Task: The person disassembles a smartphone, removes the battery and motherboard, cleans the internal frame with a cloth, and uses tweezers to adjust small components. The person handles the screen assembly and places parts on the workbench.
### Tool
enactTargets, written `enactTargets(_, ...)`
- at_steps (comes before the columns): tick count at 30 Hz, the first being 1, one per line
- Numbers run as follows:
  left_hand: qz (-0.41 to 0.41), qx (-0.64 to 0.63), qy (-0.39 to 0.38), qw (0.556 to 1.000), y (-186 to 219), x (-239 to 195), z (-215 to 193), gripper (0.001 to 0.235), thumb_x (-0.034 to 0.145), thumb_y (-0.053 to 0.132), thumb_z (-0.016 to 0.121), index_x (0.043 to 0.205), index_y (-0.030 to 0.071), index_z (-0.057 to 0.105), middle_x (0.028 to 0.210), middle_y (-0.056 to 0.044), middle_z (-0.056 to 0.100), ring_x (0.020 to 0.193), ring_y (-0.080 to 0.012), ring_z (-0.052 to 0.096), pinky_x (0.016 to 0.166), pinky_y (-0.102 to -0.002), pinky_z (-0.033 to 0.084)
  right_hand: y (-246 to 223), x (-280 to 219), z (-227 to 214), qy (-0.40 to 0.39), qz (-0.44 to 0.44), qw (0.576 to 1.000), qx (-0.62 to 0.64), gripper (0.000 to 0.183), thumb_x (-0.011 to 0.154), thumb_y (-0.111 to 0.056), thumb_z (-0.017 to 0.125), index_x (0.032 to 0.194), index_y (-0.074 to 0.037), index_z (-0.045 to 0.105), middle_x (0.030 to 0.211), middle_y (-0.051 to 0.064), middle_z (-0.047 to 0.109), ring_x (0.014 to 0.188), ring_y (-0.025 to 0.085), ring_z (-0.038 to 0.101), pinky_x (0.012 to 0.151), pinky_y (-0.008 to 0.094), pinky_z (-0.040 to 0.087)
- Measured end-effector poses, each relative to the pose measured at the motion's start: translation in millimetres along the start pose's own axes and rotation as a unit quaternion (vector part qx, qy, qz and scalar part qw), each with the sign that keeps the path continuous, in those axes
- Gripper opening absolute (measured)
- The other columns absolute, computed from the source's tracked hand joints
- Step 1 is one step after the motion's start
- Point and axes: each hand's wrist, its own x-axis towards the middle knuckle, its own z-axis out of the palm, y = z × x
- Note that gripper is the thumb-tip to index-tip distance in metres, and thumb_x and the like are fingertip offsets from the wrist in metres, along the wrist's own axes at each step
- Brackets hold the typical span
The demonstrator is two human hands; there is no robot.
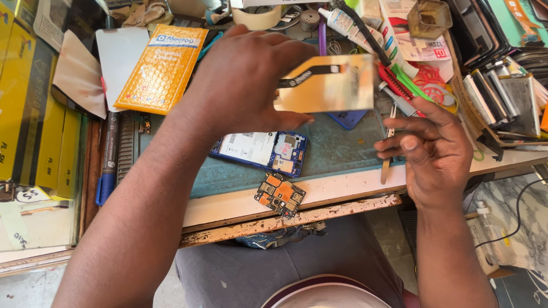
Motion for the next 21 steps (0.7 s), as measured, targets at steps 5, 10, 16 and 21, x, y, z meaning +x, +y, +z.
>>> enactTargets(5,-0.076,-0.029,-0.009,0.997,-3,0,-4,0.065,0.072,0.056,0.091,0.115,0.011,0.072,0.078,-0.005,0.072,0.071,-0.0329,0.070,0.070,-0.048,0.053,-1,-2,2,0.004,-0.003,1.000,-0.014,0.051,0.106,-0.017,0.076,0.147,0.002,0.051,0.118,0.023,0.072,0.091,0.028,0.076,0.078,0.037,0.065)
enactTargets(10,-0.073,-0.017,0.056,0.996,-5,0,-4,0.066,0.077,0.055,0.092,0.119,0.008,0.072,0.082,-0.007,0.075,0.072,-0.0297,0.072,0.067,-0.045,0.055,-6,3,3,-0.009,0.008,1.000,-0.016,0.053,0.105,-0.021,0.074,0.148,0.000,0.052,0.115,0.021,0.072,0.089,0.026,0.076,0.077,0.035,0.064)
enactTargets(16,-0.157,-0.245,0.107,0.951,-19,4,-14,0.049,0.096,0.044,0.080,0.120,0.004,0.067,0.094,-0.008,0.075,0.078,-0.0181,0.075,0.062,-0.033,0.058,-10,3,3,-0.010,0.027,0.999,-0.031,0.046,0.105,-0.019,0.072,0.143,0.001,0.055,0.118,0.019,0.072,0.093,0.025,0.075,0.080,0.034,0.064)
enactTargets(21,-0.218,-0.614,0.083,0.754,-29,-9,-36,0.059,0.110,0.051,0.049,0.123,-0.004,0.063,0.103,-0.020,0.073,0.074,-0.0224,0.070,0.054,-0.031,0.052,-13,2,5,-0.014,0.017,0.999,-0.031,0.044,0.104,-0.018,0.072,0.140,0.002,0.056,0.117,0.019,0.073,0.093,0.024,0.075,0.081,0.034,0.064)
